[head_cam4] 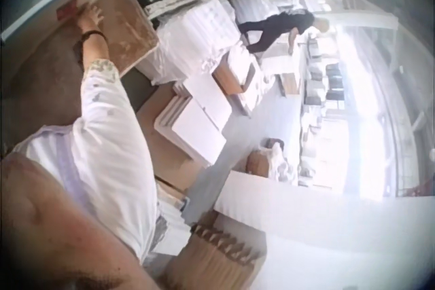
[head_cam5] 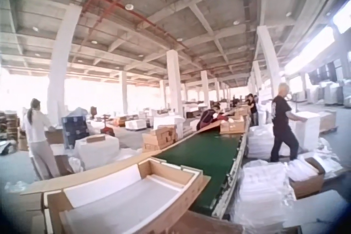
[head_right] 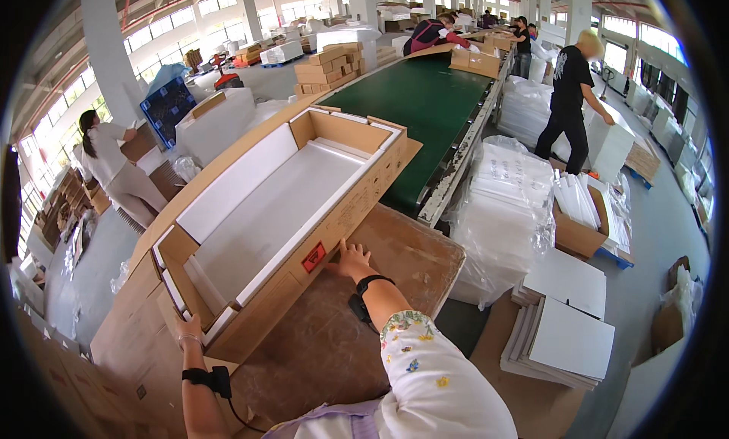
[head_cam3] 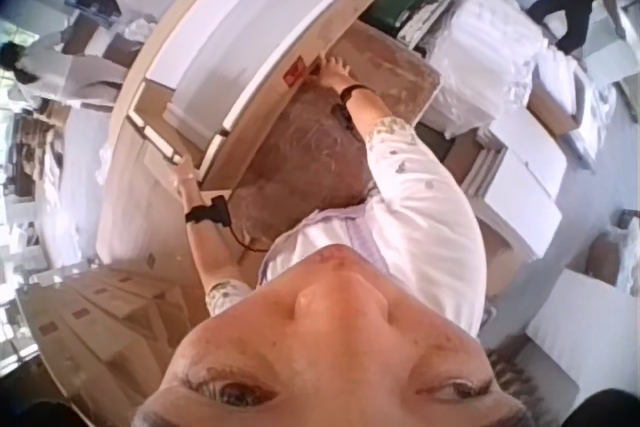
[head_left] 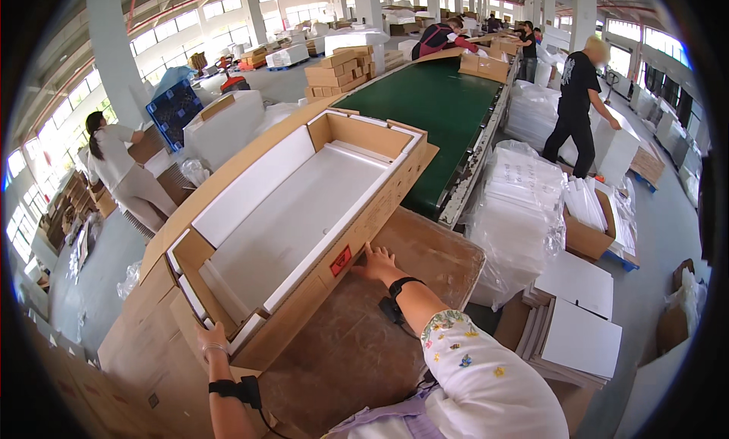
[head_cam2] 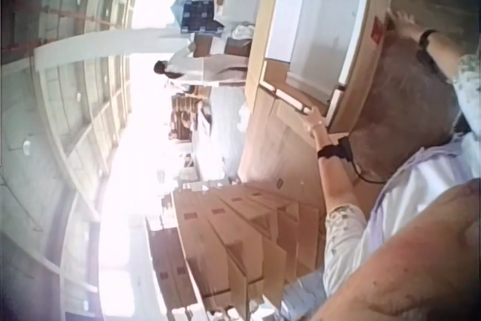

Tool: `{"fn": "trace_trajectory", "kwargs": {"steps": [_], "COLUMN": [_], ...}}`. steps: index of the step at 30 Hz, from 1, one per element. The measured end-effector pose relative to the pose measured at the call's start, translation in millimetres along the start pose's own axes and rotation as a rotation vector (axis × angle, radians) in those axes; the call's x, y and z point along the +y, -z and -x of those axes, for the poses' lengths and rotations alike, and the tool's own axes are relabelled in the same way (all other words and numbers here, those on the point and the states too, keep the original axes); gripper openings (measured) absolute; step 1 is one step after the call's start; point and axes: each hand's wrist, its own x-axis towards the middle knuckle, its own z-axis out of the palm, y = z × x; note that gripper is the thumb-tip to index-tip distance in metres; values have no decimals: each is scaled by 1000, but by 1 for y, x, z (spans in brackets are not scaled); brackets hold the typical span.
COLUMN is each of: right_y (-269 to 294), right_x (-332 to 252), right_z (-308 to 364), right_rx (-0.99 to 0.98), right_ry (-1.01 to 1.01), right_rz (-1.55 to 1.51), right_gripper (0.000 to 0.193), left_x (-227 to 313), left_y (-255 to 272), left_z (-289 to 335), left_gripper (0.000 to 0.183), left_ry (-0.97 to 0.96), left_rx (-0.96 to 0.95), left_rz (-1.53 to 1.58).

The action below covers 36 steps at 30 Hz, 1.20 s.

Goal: Packing wooden drawer components and foam protection into a cardboard shipping box.

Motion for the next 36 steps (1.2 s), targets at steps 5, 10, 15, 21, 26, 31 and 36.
{"fn": "trace_trajectory", "kwargs": {"steps": [5, 10, 15, 21, 26, 31, 36], "right_y": [-26, -75, -84, -85, -57, -53, -38], "right_x": [21, 23, 33, 24, 31, 14, 3], "right_z": [28, 75, 91, 81, 89, 90, 95], "right_rx": [91, 174, 217, 120, -63, -135, -161], "right_ry": [153, 301, 430, 416, 334, 319, 264], "right_rz": [77, 310, 256, 314, 283, 271, 333], "right_gripper": [76, 66, 61, 65, 70, 80, 92], "left_x": [-3, -12, -16, -38, -35, -92, -127], "left_y": [-4, -6, -17, -27, -27, -38, -39], "left_z": [-7, -15, -27, -56, -51, -69, 8], "left_gripper": [72, 73, 72, 74, 83, 68, 51], "left_ry": [0, -1, -49, -145, -214, -288, -214], "left_rx": [-2, -8, 26, 4, -108, -59, 21], "left_rz": [11, 20, -21, -35, 67, 379, 719]}}
